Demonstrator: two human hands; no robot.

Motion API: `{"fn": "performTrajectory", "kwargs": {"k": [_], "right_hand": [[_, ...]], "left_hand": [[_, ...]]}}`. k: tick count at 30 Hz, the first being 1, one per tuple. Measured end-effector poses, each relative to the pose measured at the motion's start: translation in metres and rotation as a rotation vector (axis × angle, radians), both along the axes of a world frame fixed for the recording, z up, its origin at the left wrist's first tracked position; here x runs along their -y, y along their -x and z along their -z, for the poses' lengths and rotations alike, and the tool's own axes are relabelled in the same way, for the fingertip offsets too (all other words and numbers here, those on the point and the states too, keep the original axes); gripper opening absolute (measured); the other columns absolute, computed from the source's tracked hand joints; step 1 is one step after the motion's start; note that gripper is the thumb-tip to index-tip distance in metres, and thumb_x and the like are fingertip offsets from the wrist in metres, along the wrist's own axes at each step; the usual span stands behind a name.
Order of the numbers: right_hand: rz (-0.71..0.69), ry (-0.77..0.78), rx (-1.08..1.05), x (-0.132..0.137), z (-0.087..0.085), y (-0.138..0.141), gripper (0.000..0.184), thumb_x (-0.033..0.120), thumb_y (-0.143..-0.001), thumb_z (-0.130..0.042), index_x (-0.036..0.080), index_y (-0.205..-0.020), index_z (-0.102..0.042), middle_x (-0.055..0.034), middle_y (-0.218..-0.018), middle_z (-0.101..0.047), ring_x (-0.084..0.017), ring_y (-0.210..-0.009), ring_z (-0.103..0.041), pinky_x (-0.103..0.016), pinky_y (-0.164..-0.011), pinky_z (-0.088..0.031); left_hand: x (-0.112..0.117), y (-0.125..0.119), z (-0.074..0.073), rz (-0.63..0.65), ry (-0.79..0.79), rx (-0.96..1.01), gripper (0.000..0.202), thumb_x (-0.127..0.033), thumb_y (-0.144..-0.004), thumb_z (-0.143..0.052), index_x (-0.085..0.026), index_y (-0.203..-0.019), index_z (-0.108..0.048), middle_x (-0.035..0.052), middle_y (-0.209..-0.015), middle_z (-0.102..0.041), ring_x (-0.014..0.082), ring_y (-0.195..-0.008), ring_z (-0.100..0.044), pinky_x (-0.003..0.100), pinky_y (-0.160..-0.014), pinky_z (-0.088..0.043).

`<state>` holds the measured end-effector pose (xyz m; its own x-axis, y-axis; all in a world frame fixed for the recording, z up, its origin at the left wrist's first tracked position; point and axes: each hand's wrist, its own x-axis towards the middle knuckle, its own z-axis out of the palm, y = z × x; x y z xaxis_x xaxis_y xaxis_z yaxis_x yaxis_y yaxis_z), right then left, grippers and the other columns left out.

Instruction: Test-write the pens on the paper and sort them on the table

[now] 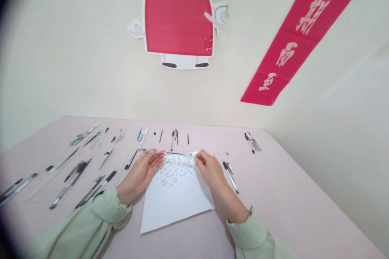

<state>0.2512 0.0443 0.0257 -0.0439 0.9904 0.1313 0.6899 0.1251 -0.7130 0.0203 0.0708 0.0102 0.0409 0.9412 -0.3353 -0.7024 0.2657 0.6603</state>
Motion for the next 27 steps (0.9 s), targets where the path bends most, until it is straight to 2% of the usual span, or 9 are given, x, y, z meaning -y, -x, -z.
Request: {"fn": "performTrajectory", "kwargs": {"k": [5,12,22,27], "right_hand": [[-0.004,0.03,0.019,0.002,-0.001,0.002,0.012,0.026,-0.084,-0.049,0.021,-0.08,-0.059,0.0016,-0.074,-0.063,-0.014,-0.068,-0.057,-0.024,-0.065,-0.039],[-0.042,0.074,0.042,0.0,0.0,-0.001,0.011,0.026,-0.081,-0.049,0.02,-0.078,-0.058,0.0017,-0.071,-0.061,-0.014,-0.064,-0.054,-0.023,-0.059,-0.037],[-0.102,0.176,-0.006,-0.007,-0.02,-0.043,0.016,0.029,-0.081,-0.05,0.018,-0.075,-0.06,0.0024,-0.062,-0.056,-0.013,-0.06,-0.052,-0.023,-0.057,-0.039],[-0.086,0.208,-0.034,-0.009,-0.023,-0.053,0.018,0.032,-0.08,-0.05,0.018,-0.076,-0.059,0.0022,-0.064,-0.058,-0.012,-0.059,-0.052,-0.022,-0.056,-0.04]], "left_hand": [[0.002,0.0,-0.004,0.011,0.005,0.003,0.01,-0.012,-0.088,-0.054,-0.016,-0.079,-0.055,0.0109,-0.086,-0.074,0.0144,-0.079,-0.071,0.026,-0.079,-0.055],[0.002,0.002,-0.001,0.009,-0.007,0.011,0.007,-0.013,-0.085,-0.058,-0.017,-0.081,-0.054,0.0109,-0.085,-0.074,0.0162,-0.082,-0.071,0.028,-0.081,-0.055],[0.001,0.002,-0.002,0.001,0.001,0.005,0.009,-0.012,-0.087,-0.055,-0.017,-0.079,-0.055,0.01,-0.084,-0.074,0.0152,-0.082,-0.071,0.028,-0.082,-0.055],[0.002,0.002,-0.004,-0.001,0.009,-0.001,0.011,-0.013,-0.088,-0.053,-0.017,-0.078,-0.054,0.0105,-0.083,-0.074,0.015,-0.081,-0.071,0.027,-0.081,-0.055]]}}
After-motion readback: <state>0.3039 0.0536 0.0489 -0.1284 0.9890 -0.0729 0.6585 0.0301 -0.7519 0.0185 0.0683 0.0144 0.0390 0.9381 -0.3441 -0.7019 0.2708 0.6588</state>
